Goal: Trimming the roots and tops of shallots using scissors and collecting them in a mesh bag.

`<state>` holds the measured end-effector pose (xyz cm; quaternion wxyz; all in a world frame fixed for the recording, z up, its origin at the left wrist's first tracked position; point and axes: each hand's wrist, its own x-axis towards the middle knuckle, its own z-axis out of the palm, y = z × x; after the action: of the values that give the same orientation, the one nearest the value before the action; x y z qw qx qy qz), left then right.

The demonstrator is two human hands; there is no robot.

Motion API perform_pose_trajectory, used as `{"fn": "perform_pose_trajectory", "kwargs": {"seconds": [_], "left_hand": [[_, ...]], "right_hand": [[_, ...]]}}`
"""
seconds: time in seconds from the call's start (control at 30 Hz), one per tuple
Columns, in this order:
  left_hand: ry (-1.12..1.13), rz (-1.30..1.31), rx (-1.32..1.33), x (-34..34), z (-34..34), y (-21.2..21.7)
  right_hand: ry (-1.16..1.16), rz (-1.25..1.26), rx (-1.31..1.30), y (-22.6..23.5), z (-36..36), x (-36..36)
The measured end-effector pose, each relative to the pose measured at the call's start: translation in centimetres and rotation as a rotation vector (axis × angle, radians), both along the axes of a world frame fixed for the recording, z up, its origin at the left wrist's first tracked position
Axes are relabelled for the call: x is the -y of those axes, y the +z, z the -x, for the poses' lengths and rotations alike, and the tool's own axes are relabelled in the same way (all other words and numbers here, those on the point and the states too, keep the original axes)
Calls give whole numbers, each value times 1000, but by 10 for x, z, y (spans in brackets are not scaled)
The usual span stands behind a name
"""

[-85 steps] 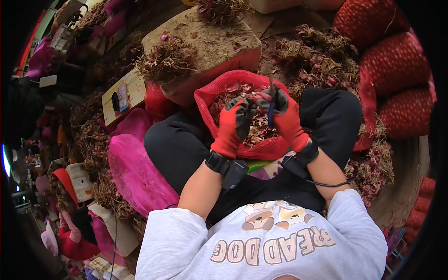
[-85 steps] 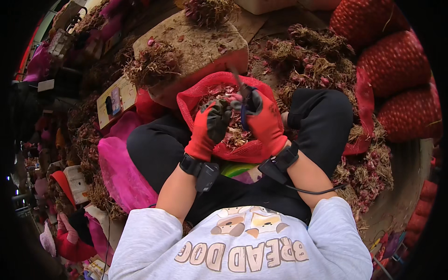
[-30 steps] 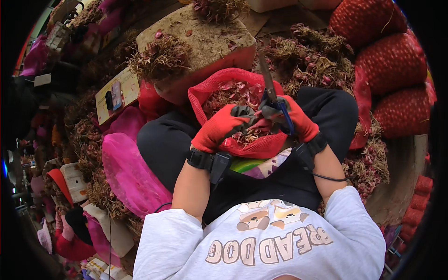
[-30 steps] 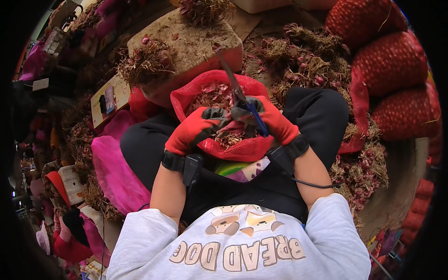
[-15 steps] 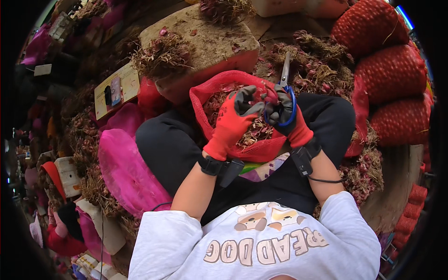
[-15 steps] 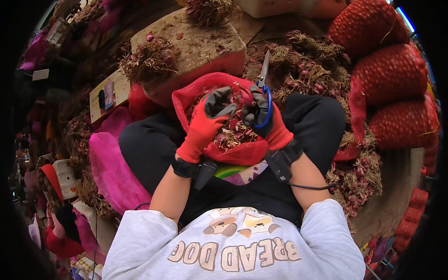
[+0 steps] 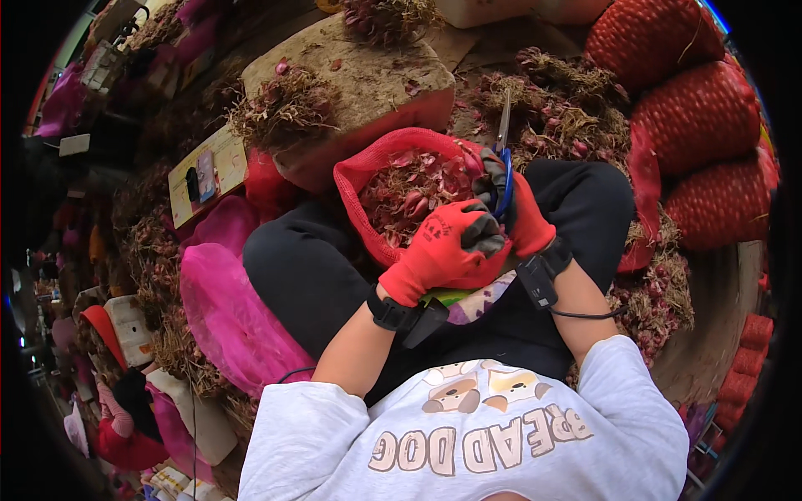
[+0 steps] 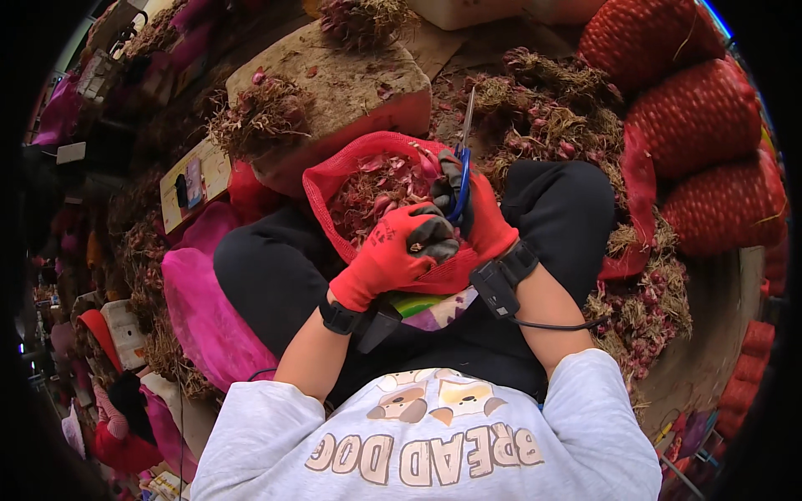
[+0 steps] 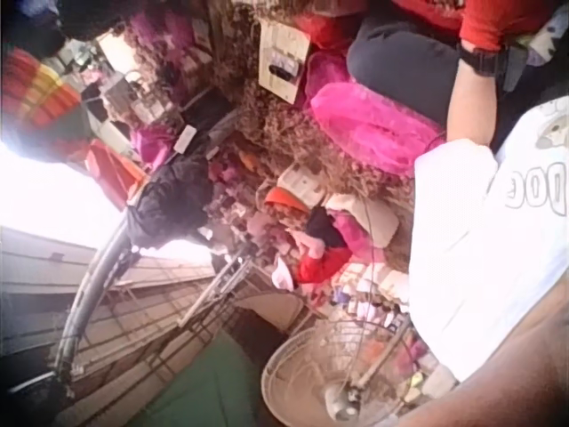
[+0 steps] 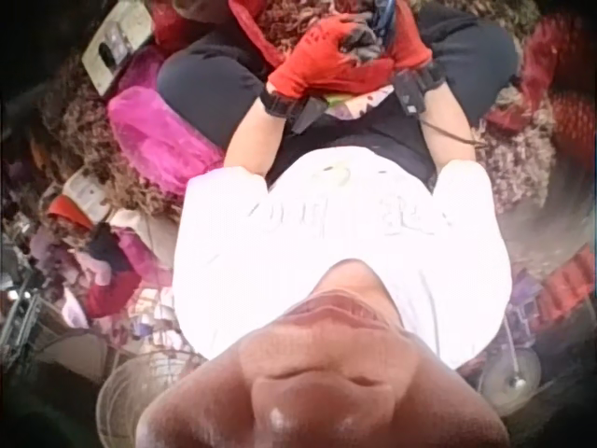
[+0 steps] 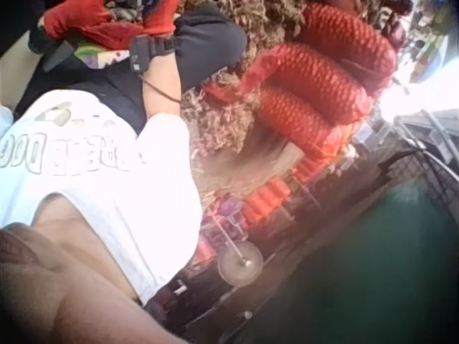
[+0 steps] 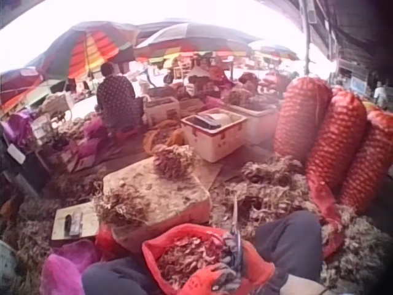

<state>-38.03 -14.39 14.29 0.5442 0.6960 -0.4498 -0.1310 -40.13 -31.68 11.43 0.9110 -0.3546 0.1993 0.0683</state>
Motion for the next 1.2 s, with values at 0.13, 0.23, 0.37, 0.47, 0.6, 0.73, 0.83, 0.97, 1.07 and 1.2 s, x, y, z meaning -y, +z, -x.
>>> {"fn": "perform_pose_trajectory", "kwargs": {"seconds": [0.13, 0.23, 0.37, 0.47, 0.6, 0.73, 0.83, 0.97, 1.07, 1.2], "left_hand": [[392, -146, -253, -8, -9, -17], [466, -134, -199, -9, -14, -16], [592, -80, -275, -7, -15, -18], [554, 44, -478, -9, -20, -30], [401, -18, -298, -6, -12, -12], [196, -58, -243, -4, -8, -11], [345, -2, -643, -11, -14, -21], [263, 189, -729, -29, -29, -8], [522, 106, -299, -37, -15, -2], [674, 178, -448, -70, -7, 51]], "right_hand": [[-105, 136, -32, 12, 1, -9], [-143, 195, -16, 10, 2, -17], [-75, 333, 79, 8, 3, -31], [-16, 458, 122, 5, 3, -32], [-31, 497, 61, 18, 2, -31], [-107, 275, 83, 7, -1, -15], [-32, 253, 131, 8, 0, -5], [222, 311, 184, 24, 1, -13], [271, 313, 278, 19, 6, -19], [87, 404, 147, 6, 1, -11]]}}
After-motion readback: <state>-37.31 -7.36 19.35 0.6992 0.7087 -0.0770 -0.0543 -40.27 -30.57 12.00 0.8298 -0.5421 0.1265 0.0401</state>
